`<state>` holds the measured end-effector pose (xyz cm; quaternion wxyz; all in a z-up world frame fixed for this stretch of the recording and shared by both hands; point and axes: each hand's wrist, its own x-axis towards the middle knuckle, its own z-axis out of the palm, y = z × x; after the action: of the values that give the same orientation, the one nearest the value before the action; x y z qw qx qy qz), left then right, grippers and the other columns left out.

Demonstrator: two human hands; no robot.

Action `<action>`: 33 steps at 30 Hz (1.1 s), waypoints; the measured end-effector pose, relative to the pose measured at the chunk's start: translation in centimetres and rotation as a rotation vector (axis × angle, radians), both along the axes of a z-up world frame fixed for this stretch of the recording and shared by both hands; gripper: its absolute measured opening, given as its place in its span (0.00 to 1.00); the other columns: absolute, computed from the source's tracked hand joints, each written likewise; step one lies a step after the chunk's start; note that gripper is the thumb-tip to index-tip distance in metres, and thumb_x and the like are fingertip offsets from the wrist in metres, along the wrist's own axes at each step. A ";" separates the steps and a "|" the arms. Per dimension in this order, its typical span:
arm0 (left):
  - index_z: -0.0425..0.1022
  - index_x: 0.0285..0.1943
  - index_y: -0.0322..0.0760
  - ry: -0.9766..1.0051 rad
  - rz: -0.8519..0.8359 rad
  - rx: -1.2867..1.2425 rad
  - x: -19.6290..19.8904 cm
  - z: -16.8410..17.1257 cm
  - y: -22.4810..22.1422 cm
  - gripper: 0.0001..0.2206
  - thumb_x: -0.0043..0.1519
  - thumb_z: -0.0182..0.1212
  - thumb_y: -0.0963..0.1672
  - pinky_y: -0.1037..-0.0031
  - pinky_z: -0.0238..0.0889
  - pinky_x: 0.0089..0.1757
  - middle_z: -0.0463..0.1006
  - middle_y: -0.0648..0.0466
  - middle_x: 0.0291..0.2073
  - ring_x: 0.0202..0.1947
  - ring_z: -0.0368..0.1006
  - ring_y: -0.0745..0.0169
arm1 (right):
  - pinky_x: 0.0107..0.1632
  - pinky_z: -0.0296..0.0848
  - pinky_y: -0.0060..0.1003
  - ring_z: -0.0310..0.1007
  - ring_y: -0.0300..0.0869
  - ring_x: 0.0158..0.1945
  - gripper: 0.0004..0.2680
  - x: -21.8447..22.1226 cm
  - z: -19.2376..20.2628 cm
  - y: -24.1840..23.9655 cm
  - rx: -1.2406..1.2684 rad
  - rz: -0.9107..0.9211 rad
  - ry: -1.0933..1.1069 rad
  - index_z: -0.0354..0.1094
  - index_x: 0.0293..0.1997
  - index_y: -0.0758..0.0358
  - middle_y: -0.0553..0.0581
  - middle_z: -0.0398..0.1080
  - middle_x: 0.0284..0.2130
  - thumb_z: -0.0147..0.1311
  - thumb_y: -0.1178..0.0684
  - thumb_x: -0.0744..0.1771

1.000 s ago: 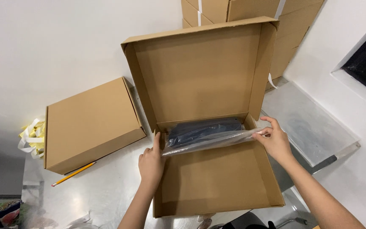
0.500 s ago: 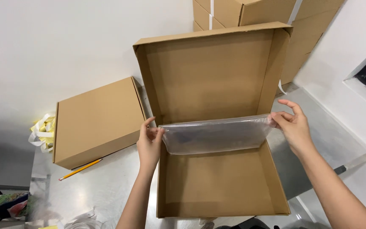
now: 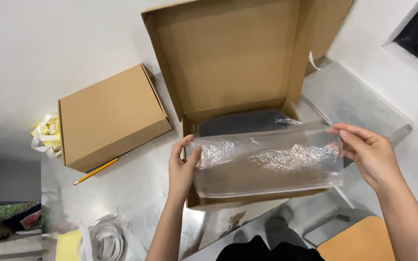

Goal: Packing clothes into cardboard boxes and finishing them with ribbons.

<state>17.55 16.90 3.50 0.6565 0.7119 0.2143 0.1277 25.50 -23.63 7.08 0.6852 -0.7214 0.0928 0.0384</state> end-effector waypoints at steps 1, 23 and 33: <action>0.79 0.64 0.46 0.010 -0.001 0.000 -1.0 -0.6 -0.3 0.19 0.62 0.65 0.45 0.78 0.72 0.44 0.76 0.59 0.62 0.57 0.73 0.73 | 0.48 0.75 0.40 0.75 0.46 0.42 0.08 -1.6 -0.2 -0.2 0.000 -0.001 0.010 0.73 0.58 0.67 0.62 0.77 0.52 0.51 0.59 0.74; 0.63 0.72 0.40 0.320 0.297 -0.705 -28.4 -6.1 -15.7 0.26 0.63 0.60 0.47 0.64 0.75 0.50 0.80 0.44 0.63 0.56 0.81 0.48 | 0.60 0.77 0.42 0.78 0.47 0.52 0.10 -25.0 -12.5 -5.9 0.176 -0.165 0.331 0.73 0.56 0.75 0.66 0.78 0.50 0.54 0.59 0.71; 0.50 0.84 0.46 0.091 -0.179 -0.467 -27.7 -11.8 -21.6 0.37 0.66 0.64 0.42 0.72 0.75 0.48 0.75 0.40 0.66 0.60 0.78 0.52 | 0.62 0.78 0.43 0.78 0.42 0.48 0.12 -28.0 -14.7 -6.2 0.344 -0.144 0.225 0.70 0.60 0.74 0.64 0.77 0.49 0.59 0.59 0.70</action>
<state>-10.10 -4.67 -8.27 0.8017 0.5619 0.2033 -0.0161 -2.55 -29.82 -7.57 0.7846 -0.5763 0.2122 0.0849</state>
